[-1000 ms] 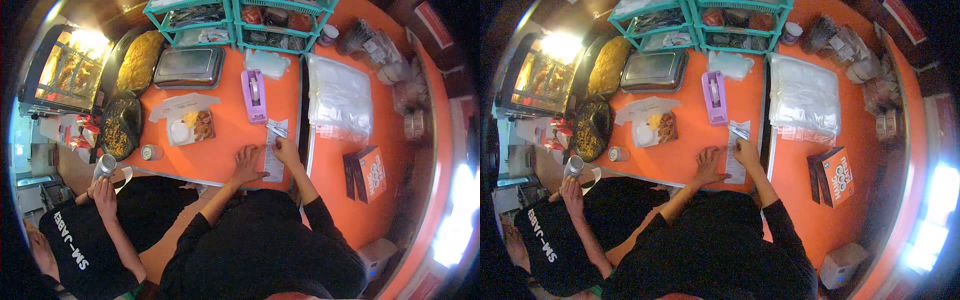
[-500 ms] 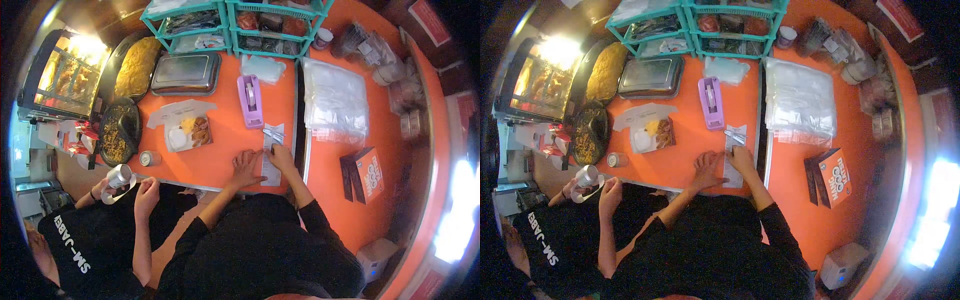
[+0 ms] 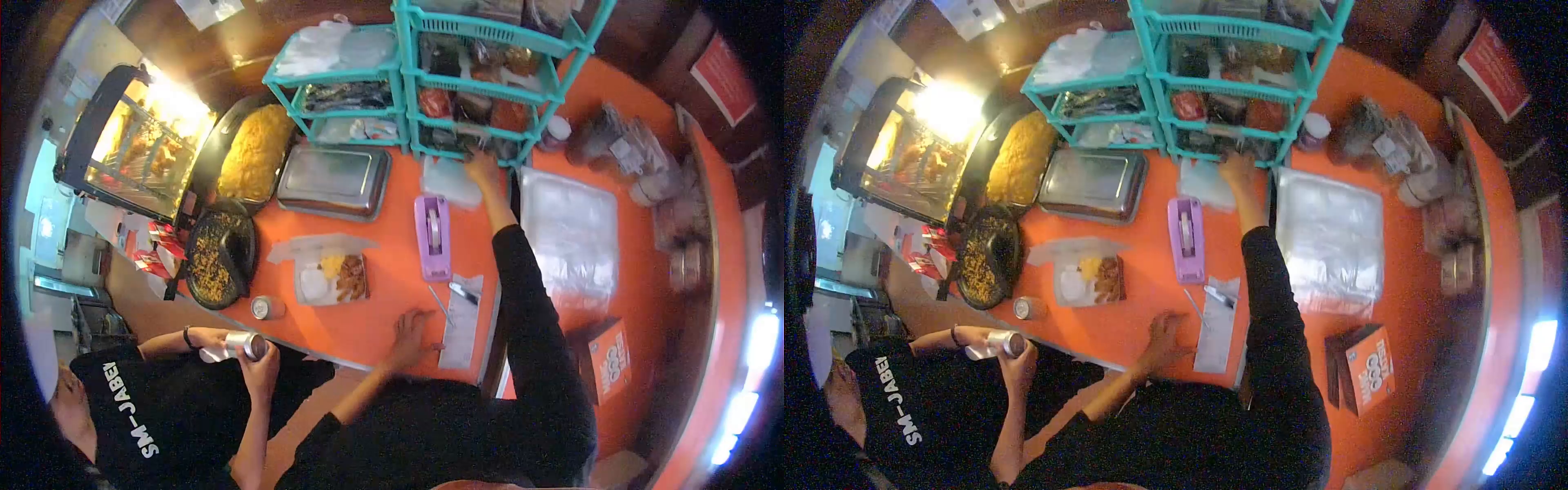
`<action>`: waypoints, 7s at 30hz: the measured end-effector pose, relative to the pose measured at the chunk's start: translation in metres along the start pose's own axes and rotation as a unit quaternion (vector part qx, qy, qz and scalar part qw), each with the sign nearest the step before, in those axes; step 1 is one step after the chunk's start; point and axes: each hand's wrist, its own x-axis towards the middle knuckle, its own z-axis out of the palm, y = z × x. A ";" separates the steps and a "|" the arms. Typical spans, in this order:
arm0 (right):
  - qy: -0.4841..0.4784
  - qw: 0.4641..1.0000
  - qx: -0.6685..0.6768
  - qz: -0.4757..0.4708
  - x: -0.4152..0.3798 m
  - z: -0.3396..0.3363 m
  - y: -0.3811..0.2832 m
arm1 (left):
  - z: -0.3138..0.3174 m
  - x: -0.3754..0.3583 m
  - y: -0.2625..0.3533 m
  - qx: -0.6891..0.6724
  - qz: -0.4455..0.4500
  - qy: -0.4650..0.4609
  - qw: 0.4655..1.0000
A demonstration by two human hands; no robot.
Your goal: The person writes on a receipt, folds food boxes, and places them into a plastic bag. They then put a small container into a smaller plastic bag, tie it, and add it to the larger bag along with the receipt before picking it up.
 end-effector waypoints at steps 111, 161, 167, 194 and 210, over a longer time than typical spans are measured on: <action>-0.211 0.931 0.288 0.079 -0.352 0.006 -0.153 | -0.104 -0.072 -0.114 -0.085 -0.305 0.296 0.901; -0.042 0.943 0.329 0.028 -0.300 0.019 -0.185 | -0.100 -0.011 -0.139 -0.253 -0.198 0.373 0.871; -0.066 0.953 0.292 0.044 -0.297 0.023 -0.189 | -0.107 -0.009 -0.125 -0.213 -0.200 0.333 0.897; 0.122 0.977 -0.027 0.176 -0.295 -0.193 -0.001 | -0.096 0.013 -0.115 0.082 -0.313 0.456 0.829; -0.081 0.979 -0.162 0.091 -0.187 -0.330 0.097 | 0.102 0.188 0.161 0.136 0.386 -0.082 0.909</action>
